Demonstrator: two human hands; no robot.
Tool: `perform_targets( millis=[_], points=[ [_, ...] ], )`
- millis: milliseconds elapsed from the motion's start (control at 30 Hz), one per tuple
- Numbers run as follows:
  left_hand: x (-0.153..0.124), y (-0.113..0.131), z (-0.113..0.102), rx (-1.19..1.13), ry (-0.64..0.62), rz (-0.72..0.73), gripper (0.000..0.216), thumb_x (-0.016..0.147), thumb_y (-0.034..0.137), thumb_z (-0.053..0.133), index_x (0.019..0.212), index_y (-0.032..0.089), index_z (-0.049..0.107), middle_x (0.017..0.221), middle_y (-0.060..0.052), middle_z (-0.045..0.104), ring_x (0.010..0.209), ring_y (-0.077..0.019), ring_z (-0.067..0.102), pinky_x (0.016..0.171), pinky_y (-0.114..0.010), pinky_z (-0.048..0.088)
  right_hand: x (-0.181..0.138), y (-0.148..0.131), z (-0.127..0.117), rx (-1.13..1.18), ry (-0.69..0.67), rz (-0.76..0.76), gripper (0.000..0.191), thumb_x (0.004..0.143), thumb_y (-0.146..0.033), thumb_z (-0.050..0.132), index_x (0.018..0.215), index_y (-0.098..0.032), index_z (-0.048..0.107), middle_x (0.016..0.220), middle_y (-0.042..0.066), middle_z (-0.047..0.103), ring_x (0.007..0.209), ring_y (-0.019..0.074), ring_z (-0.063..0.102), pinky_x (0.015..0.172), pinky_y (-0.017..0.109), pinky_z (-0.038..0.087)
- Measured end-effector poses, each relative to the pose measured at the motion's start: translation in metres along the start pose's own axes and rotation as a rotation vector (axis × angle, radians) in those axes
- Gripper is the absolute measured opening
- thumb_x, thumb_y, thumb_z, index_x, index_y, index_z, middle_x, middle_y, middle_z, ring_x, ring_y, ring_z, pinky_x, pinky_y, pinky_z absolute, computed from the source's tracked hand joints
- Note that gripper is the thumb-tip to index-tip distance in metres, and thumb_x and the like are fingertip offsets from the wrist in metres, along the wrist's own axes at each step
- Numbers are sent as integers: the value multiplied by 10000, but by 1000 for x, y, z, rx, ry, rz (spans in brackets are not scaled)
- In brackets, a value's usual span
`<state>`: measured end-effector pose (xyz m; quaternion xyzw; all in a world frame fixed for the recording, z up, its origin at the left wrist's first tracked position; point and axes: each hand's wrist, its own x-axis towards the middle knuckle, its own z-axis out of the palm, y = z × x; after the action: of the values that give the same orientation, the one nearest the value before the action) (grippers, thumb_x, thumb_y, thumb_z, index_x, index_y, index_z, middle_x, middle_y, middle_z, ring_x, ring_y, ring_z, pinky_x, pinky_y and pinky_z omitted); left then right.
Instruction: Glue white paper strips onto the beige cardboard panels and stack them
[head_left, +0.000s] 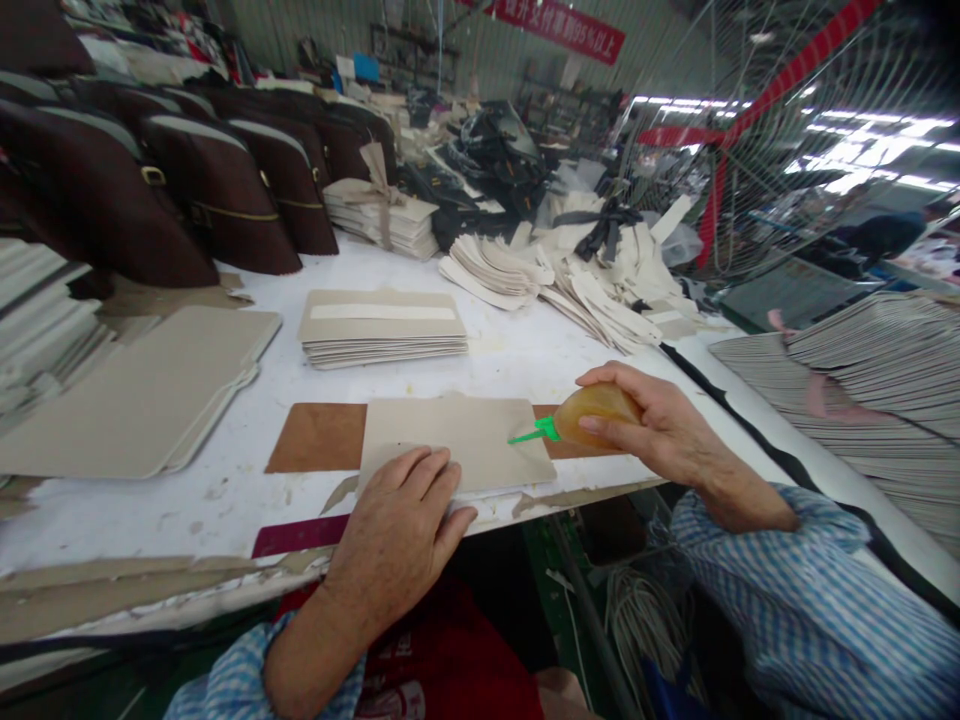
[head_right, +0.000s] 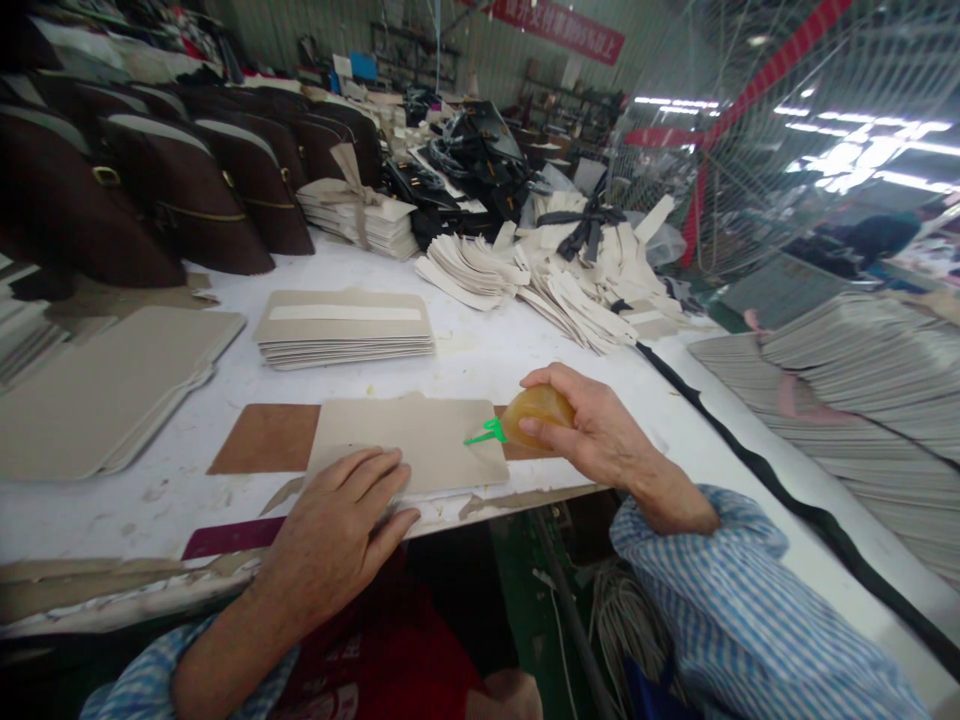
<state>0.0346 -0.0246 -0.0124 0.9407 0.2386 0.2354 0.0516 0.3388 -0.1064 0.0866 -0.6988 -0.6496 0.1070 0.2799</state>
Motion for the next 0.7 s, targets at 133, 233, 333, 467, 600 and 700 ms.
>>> perform_targets(
  millis=[133, 233, 333, 467, 600, 700],
  points=[
    [0, 0, 0, 11, -1, -2, 381, 979, 352, 651, 1257, 97, 703, 1329, -163, 706, 1238, -352, 609, 1080, -538, 533, 4, 0, 3, -27, 8, -17, 301, 885, -433, 702, 1130, -271, 636, 912, 16, 703, 762, 235, 650, 689, 371, 488],
    [-1, 0, 0, 16, 6, 2, 379, 983, 353, 645, 1256, 96, 703, 1318, -164, 711, 1236, -350, 611, 1080, -536, 533, 6, -2, 0, -101, 15, -40, 302, 890, -428, 690, 1139, -266, 636, 950, 31, 707, 799, 247, 655, 716, 386, 486],
    [-1, 0, -1, 9, 8, 5, 371, 982, 342, 644, 1252, 93, 702, 1312, -163, 713, 1230, -349, 613, 1074, -539, 536, 6, -6, -5, -148, 23, -54, 291, 900, -424, 668, 1141, -262, 637, 998, 48, 716, 854, 265, 664, 750, 399, 494],
    [-1, 0, -1, 3, 2, 4, 374, 981, 340, 644, 1256, 93, 699, 1324, -166, 707, 1240, -345, 609, 1082, -536, 529, 5, -11, -12, -178, 1, -36, 288, 890, -423, 664, 1119, -249, 644, 937, 46, 720, 802, 257, 655, 715, 384, 486],
    [-1, 0, -1, 4, -6, -9, 361, 983, 341, 640, 1258, 114, 696, 1337, -164, 701, 1250, -341, 607, 1088, -537, 524, 5, -15, -15, -160, -36, -19, 294, 878, -433, 662, 1099, -239, 656, 947, 49, 735, 817, 258, 663, 703, 372, 479],
    [-1, 0, -2, 6, -9, -9, 364, 978, 340, 646, 1261, 116, 695, 1340, -164, 701, 1248, -343, 608, 1088, -537, 525, 4, -17, -12, -116, -23, -4, 295, 867, -448, 679, 1088, -254, 658, 927, 40, 733, 793, 252, 658, 698, 378, 484]
  ],
)
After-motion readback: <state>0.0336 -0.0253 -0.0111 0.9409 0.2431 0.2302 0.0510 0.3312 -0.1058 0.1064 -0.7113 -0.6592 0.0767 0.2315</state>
